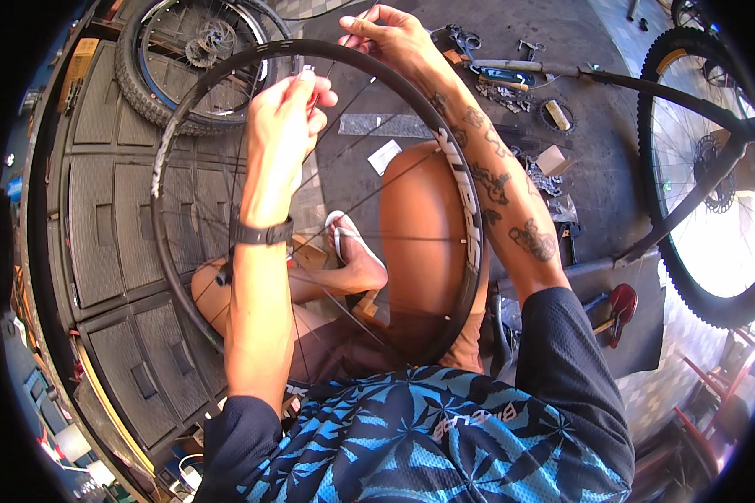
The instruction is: The person sits on the floor and laces a bicycle wheel by threading spokes through the rim and tightening them with a spoke wrench. The person rotates the wheel to access different sections and continues the lacing process.
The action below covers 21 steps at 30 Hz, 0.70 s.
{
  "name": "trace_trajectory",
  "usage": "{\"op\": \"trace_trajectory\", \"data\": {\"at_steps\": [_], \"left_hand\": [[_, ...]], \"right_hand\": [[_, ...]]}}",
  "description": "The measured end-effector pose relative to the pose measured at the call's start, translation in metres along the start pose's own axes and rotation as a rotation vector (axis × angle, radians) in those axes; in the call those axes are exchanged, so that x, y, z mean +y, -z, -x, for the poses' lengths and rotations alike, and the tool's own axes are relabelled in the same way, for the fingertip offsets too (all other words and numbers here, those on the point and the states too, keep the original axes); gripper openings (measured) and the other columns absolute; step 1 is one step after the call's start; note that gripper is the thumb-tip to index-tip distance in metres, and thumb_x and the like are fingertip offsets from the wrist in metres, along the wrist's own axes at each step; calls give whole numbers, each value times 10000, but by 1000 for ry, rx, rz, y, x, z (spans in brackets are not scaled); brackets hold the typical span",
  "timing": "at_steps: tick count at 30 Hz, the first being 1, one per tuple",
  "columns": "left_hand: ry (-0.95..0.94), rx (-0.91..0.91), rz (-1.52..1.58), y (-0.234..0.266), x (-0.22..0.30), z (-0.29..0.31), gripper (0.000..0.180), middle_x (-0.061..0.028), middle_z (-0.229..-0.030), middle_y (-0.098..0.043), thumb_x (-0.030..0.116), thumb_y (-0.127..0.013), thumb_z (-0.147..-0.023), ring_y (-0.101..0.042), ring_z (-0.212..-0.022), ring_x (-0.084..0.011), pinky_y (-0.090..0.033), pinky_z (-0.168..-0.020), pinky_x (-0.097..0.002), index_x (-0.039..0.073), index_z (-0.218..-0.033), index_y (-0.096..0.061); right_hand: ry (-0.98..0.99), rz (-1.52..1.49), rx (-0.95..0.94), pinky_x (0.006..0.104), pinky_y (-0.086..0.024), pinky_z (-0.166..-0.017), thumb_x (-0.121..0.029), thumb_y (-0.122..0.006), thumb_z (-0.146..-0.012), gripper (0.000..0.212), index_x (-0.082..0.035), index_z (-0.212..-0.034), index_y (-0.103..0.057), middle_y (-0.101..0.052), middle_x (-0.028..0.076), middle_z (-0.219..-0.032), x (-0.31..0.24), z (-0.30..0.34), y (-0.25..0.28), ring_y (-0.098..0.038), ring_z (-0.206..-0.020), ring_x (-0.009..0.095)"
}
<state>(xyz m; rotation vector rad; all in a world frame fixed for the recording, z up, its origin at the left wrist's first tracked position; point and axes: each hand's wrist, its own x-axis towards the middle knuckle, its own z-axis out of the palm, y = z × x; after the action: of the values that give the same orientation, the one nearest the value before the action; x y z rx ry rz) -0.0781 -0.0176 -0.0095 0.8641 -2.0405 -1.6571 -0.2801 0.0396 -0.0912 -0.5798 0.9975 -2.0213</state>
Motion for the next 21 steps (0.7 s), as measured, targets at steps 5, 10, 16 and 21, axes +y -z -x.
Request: {"op": "trace_trajectory", "data": {"at_steps": [5, 10, 16, 21], "left_hand": [[78, 65, 92, -3, -9, -6, 312, -39, -832, -680, 278, -605, -1085, -472, -579, -27, -295, -448, -191, -12, -1061, -717], [-85, 90, -109, -5, -10, -10, 363, -64, -783, -732, 272, -576, -1093, -595, -622, -104, -462, -575, -284, -8, -966, -769], [-78, 98, -243, -8, -5, 0, 362, -93, -838, -754, 284, -567, -1099, -702, -714, -139, -567, -577, -278, -15, -1030, -757], [-246, 96, -259, -5, -4, -11, 373, -84, -973, -758, 286, -507, -1122, -658, -716, -103, -567, -528, -260, -8, -1046, -723]], "right_hand": [[86, 241, -1, 231, -497, -593, -181, -756, -1004, 181, -89, -884, -656, -720, 40, -778, -10, -6, 1, -637, -654, 87], [55, 302, 21, 178, -536, -646, -256, -765, -1004, 193, -97, -938, -677, -741, 7, -860, -16, 5, -3, -659, -715, 40], [178, 425, 64, 171, -488, -558, -256, -833, -949, 267, -91, -844, -651, -767, 36, -824, -22, 14, -4, -625, -633, 23], [40, 263, 69, 179, -505, -561, -240, -846, -939, 272, -80, -832, -653, -752, 33, -808, -16, 13, -6, -631, -635, 27]]}}
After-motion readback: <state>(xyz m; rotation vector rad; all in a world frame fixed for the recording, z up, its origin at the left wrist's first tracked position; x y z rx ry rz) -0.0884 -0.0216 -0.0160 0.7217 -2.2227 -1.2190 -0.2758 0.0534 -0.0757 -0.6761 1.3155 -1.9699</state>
